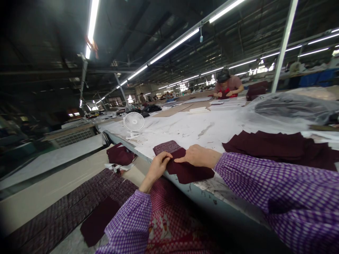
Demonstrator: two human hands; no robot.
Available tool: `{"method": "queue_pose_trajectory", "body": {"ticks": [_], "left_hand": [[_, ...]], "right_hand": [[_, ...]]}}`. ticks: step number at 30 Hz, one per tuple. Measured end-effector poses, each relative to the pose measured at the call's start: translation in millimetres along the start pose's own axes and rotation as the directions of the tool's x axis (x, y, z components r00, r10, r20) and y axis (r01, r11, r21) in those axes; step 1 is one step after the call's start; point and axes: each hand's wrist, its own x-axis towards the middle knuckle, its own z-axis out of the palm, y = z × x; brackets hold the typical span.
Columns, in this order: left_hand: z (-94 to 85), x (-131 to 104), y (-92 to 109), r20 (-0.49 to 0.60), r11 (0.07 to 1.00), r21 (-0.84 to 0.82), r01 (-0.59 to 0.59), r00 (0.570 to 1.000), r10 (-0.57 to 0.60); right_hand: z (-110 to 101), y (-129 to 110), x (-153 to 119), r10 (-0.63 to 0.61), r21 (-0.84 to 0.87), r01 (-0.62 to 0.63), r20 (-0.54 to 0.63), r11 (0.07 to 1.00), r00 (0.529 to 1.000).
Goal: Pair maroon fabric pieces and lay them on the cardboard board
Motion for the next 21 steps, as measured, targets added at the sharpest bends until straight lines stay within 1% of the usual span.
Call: {"method": "queue_pose_trajectory", "body": {"ticks": [3,6,9,11,12,14,15,17,19,21], "left_hand": [[-2.1,1,0,0.013,0.998,-0.048,0.034,0.999,-0.033],[-2.3,2,1,0.041,0.999,-0.023,0.032,0.999,-0.031],[-1.5,3,1,0.043,0.999,0.014,0.033,0.999,-0.033],[-1.6,2,3,0.034,0.999,0.020,0.032,0.999,-0.033],[-2.0,1,4,0.033,0.999,0.022,0.031,0.999,-0.031],[-3.1,-1,8,0.045,0.999,0.037,0.026,0.999,-0.028],[-3.8,-2,11,0.057,0.999,0.051,0.019,0.998,-0.022],[-5.0,-2,16,0.083,0.996,0.085,-0.004,0.997,-0.003],[-5.8,-2,19,0.103,0.993,0.115,-0.036,0.994,0.024],[-6.3,-2,18,0.123,0.988,0.143,-0.057,0.992,0.040]], "right_hand": [[4,-3,-2,0.009,-0.016,-0.010,-0.042,1.000,0.999],[5,-5,1,-0.005,-0.011,0.004,-0.085,1.000,0.996],[4,-3,3,-0.017,0.029,0.020,-0.095,0.999,0.995],[3,2,1,0.033,0.089,-0.026,-0.077,0.996,0.997],[4,6,0,0.087,0.150,-0.077,-0.058,0.986,0.995],[7,13,-4,0.209,0.310,-0.201,0.010,0.929,0.978],[9,17,-5,0.248,0.384,-0.248,0.049,0.889,0.967],[12,22,-6,0.275,0.485,-0.290,0.103,0.825,0.956],[12,26,-3,0.259,0.524,-0.283,0.122,0.803,0.958],[7,35,-3,0.258,0.562,-0.280,0.122,0.778,0.959]]}}
